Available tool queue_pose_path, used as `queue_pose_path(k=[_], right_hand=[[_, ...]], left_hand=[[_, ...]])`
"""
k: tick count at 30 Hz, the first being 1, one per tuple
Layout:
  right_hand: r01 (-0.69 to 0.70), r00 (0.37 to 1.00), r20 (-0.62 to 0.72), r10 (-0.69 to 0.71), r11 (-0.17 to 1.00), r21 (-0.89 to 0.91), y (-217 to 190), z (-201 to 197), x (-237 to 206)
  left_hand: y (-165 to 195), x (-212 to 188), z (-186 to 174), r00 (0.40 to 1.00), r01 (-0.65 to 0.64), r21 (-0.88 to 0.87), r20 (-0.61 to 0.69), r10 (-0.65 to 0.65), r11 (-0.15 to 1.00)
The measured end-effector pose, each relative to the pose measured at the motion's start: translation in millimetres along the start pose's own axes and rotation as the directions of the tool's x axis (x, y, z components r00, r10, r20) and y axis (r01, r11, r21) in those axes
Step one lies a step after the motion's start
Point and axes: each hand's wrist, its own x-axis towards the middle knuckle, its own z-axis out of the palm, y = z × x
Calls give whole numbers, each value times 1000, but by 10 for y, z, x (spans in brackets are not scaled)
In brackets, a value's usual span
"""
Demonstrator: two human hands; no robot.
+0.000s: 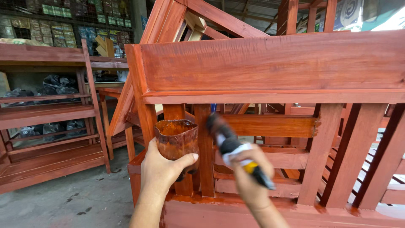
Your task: The person applies reddish-brown wood stain to a wooden bench frame using a brush, holding a stained cup of stain in one hand. They brush the legs, rails, and slats of the furniture, moving around the piece to coat different surfaces.
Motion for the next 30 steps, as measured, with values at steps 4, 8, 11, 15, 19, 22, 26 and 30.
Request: queue_pose_path(k=[4,8,11,15,19,22,26,30], right_hand=[[80,995,64,-75,993,-81,-42,76,-100],[140,988,-36,-150,969,-204,41,-235,-52],[90,982,-122,-144,925,-368,96,-803,-30],[44,960,-222,-173,871,-488,168,-1476,-46],[55,938,-267,-221,855,-515,143,-1787,-78],[89,933,-239,-269,817,-570,74,-1687,-80],[172,947,-149,-283,843,-509,-4,-1116,-77],[202,972,-26,-234,885,-419,-86,-460,-164]], left_hand=[[11,-46,65,999,-32,43,-5,32,999],[14,-111,185,999,-49,81,28,46,996],[49,-144,304,997,-65,70,56,61,995],[88,-209,445,994,-9,55,108,3,998],[108,-242,502,994,-46,34,102,42,998],[98,-206,460,994,-54,66,94,48,996],[31,-155,368,996,-51,49,79,47,998],[-61,-134,259,997,-68,59,48,65,996]])
